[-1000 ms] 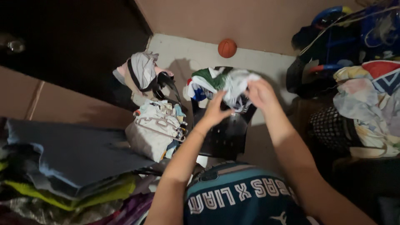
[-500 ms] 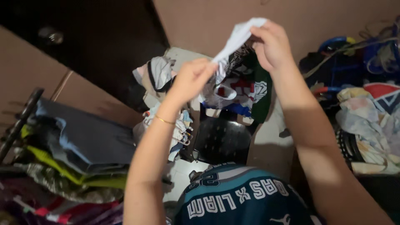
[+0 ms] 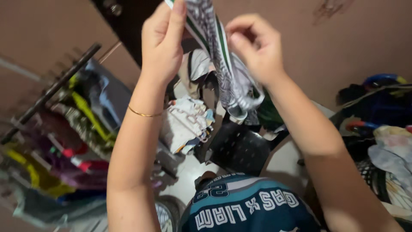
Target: The person picks up various garments from a pile, places them on hangers, and hangs them on a clothes rack. The items include a white and red top, a purple top, a blue and yellow top, a light green top, a green jersey, and a blue and red jersey.
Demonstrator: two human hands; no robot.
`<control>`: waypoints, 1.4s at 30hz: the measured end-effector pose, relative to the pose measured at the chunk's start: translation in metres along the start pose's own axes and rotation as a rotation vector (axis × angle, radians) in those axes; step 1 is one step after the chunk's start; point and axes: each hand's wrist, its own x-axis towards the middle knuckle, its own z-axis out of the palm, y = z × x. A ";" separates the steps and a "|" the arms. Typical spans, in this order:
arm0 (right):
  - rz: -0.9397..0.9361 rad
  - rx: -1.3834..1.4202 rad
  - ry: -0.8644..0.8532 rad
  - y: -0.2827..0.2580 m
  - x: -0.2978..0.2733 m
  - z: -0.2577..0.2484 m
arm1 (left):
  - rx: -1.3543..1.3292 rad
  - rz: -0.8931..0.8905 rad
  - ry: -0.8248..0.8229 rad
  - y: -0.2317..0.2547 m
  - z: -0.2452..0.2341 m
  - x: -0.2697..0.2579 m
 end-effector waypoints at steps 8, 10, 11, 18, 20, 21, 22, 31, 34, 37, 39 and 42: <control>-0.080 -0.654 -0.738 -0.039 -0.008 0.050 | 0.318 0.359 0.326 0.055 -0.067 -0.029; -0.018 -0.516 -0.732 -0.050 -0.004 0.045 | 0.338 0.377 0.348 0.070 -0.082 -0.041; 0.014 -0.448 -0.729 -0.056 -0.002 0.040 | 0.335 0.346 0.355 0.079 -0.091 -0.053; -0.195 -0.849 -0.657 -0.080 0.009 0.034 | 0.340 0.207 0.422 0.107 -0.134 -0.121; -0.225 -0.850 -0.604 -0.080 0.004 0.040 | 0.206 0.214 0.423 0.108 -0.143 -0.134; -0.263 -0.843 -0.570 -0.079 0.000 0.043 | 0.153 0.199 0.420 0.108 -0.146 -0.144; -0.306 -0.837 -0.530 -0.078 -0.002 0.046 | 0.102 0.192 0.416 0.109 -0.150 -0.149; -0.049 -0.488 -0.587 -0.021 -0.032 0.097 | 0.112 -0.108 0.477 0.105 -0.162 -0.228; 0.153 -0.134 -0.603 0.025 -0.067 0.111 | 0.258 -0.282 0.527 0.098 -0.153 -0.274; 0.332 0.036 -0.500 0.091 -0.114 0.117 | 0.273 -0.432 0.572 0.076 -0.139 -0.306; 0.470 0.076 -0.336 0.145 -0.143 0.118 | 0.156 -0.483 0.567 0.054 -0.126 -0.316; 0.841 0.107 -0.016 0.224 -0.200 0.117 | 0.053 -0.612 0.625 0.014 -0.114 -0.323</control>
